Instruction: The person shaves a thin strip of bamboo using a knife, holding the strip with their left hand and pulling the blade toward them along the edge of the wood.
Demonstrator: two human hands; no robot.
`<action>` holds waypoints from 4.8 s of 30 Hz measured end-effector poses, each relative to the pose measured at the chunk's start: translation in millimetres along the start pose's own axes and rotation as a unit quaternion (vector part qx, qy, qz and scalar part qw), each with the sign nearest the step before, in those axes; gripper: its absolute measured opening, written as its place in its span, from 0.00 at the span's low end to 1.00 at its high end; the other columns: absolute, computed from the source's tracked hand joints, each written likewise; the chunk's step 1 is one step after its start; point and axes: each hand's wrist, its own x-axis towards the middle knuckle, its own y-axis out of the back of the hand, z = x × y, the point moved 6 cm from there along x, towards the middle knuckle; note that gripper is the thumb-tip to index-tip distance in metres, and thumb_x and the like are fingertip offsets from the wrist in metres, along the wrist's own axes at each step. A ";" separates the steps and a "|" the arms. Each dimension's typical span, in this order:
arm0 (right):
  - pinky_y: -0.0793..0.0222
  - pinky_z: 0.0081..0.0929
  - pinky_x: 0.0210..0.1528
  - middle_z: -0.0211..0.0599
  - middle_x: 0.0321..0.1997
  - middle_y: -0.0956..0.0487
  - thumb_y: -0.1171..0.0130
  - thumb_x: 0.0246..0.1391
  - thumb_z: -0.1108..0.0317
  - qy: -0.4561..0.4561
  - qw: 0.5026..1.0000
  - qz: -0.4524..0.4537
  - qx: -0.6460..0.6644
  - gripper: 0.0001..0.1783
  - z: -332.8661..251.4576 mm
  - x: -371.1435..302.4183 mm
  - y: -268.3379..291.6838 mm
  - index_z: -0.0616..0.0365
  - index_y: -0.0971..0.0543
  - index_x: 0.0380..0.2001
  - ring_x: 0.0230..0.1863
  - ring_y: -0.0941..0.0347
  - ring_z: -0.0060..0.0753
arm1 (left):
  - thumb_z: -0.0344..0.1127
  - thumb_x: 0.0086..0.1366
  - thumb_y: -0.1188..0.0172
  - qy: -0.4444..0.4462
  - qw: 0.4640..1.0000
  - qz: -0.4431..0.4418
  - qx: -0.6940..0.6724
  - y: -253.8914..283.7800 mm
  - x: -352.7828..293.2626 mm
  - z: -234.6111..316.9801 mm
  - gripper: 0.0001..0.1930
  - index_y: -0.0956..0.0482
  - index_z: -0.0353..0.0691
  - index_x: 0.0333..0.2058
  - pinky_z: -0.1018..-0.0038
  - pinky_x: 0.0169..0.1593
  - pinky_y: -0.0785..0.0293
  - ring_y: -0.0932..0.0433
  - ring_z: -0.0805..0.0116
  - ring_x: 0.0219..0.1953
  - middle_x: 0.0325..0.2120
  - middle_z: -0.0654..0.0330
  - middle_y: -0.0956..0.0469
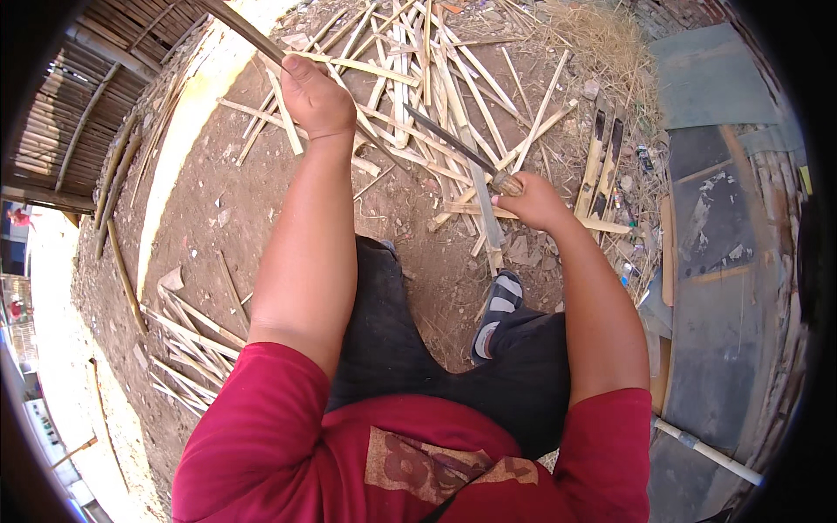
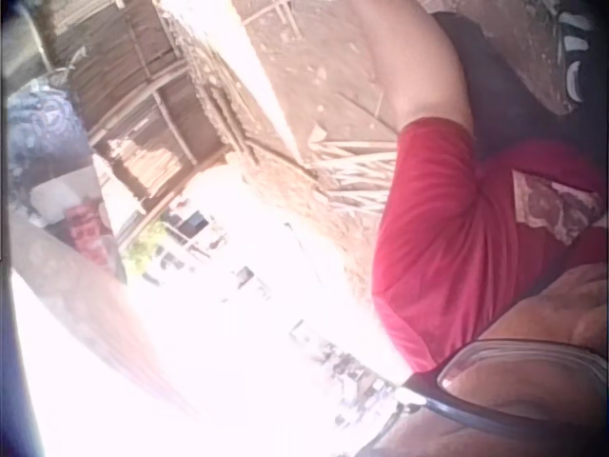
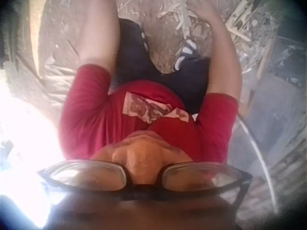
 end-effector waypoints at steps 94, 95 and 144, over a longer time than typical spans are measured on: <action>0.28 0.54 0.46 0.65 0.38 0.18 0.37 0.58 0.51 -0.321 0.888 0.308 0.116 0.27 361.2 -212.2 -179.8 0.68 0.23 0.44 0.46 0.22 0.72 | 0.81 0.64 0.76 0.191 0.952 -0.237 -0.038 -300.1 -298.9 25.2 0.39 0.49 0.47 0.21 0.75 0.23 0.45 0.47 0.74 0.19 0.16 0.67 0.45; 0.28 0.54 0.46 0.65 0.38 0.18 0.37 0.57 0.52 -0.322 0.889 0.300 0.124 0.27 356.0 -205.9 -174.6 0.68 0.23 0.44 0.46 0.22 0.72 | 0.81 0.64 0.76 0.182 0.956 -0.230 -0.021 -293.6 -294.0 21.2 0.39 0.49 0.47 0.21 0.75 0.23 0.45 0.47 0.74 0.19 0.16 0.67 0.45; 0.29 0.40 0.29 0.46 0.27 0.21 0.37 0.57 0.61 -0.271 0.851 0.254 0.370 0.17 355.7 -198.3 -148.5 0.63 0.24 0.42 0.22 0.25 0.44 | 0.83 0.63 0.75 0.157 0.957 -0.238 -0.064 -272.1 -299.5 33.4 0.39 0.50 0.48 0.22 0.76 0.24 0.47 0.49 0.74 0.19 0.17 0.67 0.48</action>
